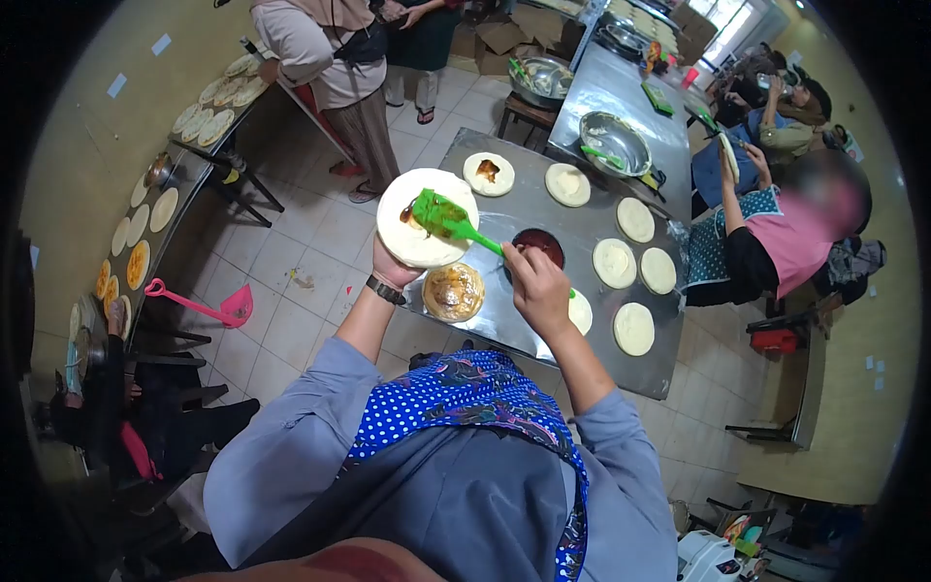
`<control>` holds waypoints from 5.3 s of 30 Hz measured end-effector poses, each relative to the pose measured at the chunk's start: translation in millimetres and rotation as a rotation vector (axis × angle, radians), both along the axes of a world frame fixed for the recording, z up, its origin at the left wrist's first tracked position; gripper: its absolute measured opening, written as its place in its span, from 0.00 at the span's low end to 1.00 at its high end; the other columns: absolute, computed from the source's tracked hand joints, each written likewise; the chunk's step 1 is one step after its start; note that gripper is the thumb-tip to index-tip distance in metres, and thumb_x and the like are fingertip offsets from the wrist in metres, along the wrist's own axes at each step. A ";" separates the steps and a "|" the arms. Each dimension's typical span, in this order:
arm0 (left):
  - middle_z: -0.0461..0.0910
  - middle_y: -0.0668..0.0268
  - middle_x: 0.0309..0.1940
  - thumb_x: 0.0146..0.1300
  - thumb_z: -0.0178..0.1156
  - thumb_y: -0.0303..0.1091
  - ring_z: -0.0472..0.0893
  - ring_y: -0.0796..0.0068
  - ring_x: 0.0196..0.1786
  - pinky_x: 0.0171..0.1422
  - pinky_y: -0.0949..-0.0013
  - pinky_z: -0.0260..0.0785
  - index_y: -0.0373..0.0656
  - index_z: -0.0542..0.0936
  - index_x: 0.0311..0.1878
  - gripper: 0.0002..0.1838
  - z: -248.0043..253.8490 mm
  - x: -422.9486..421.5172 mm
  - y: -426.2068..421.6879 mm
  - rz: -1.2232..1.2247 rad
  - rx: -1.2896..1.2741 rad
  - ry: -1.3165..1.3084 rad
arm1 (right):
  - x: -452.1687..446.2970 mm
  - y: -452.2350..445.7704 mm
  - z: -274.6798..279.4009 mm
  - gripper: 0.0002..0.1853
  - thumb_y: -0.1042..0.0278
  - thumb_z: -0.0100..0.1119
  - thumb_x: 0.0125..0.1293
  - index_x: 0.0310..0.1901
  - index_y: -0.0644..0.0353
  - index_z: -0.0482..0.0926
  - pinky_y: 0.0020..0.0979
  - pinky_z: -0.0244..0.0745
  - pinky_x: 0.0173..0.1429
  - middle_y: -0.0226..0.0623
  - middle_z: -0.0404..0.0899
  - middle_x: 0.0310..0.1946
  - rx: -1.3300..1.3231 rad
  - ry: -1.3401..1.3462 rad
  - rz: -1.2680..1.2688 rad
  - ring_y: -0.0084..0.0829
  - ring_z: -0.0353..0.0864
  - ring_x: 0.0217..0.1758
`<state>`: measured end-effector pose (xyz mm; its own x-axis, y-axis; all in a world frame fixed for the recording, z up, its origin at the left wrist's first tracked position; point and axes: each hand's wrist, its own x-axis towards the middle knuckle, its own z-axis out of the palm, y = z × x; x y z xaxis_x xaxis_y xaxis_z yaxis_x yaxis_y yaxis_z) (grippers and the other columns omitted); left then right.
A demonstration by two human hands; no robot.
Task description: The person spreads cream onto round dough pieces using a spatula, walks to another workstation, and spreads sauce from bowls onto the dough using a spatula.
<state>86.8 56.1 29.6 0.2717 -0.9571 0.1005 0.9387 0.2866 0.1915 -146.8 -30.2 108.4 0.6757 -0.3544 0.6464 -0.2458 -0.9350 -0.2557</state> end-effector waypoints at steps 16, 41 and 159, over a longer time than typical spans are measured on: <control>0.66 0.54 0.65 0.69 0.41 0.50 0.68 0.54 0.66 0.70 0.46 0.59 0.40 0.62 0.67 0.30 2.2 -4.3 -0.6 -0.036 0.050 0.015 | 17.0 25.5 -13.9 0.10 0.69 0.51 0.70 0.48 0.63 0.76 0.20 0.62 0.33 0.23 0.69 0.27 0.948 0.003 0.004 0.16 0.64 0.28; 0.66 0.53 0.65 0.69 0.41 0.51 0.68 0.52 0.65 0.69 0.46 0.61 0.42 0.63 0.67 0.30 6.8 -19.3 -8.4 -0.136 0.052 0.016 | 4.1 -20.4 16.9 0.18 0.73 0.60 0.54 0.49 0.50 0.78 0.36 0.71 0.31 0.35 0.73 0.30 -0.004 0.171 -0.015 0.38 0.78 0.31; 0.73 0.65 0.26 0.65 0.30 0.70 0.68 0.76 0.21 0.21 0.73 0.56 0.39 0.73 0.45 0.39 -202.9 164.2 -349.3 -0.410 1.261 -0.512 | -79.3 -94.2 -101.7 0.10 0.65 0.56 0.68 0.48 0.57 0.78 0.13 0.56 0.24 0.19 0.70 0.25 1.725 -0.382 -0.714 0.10 0.66 0.24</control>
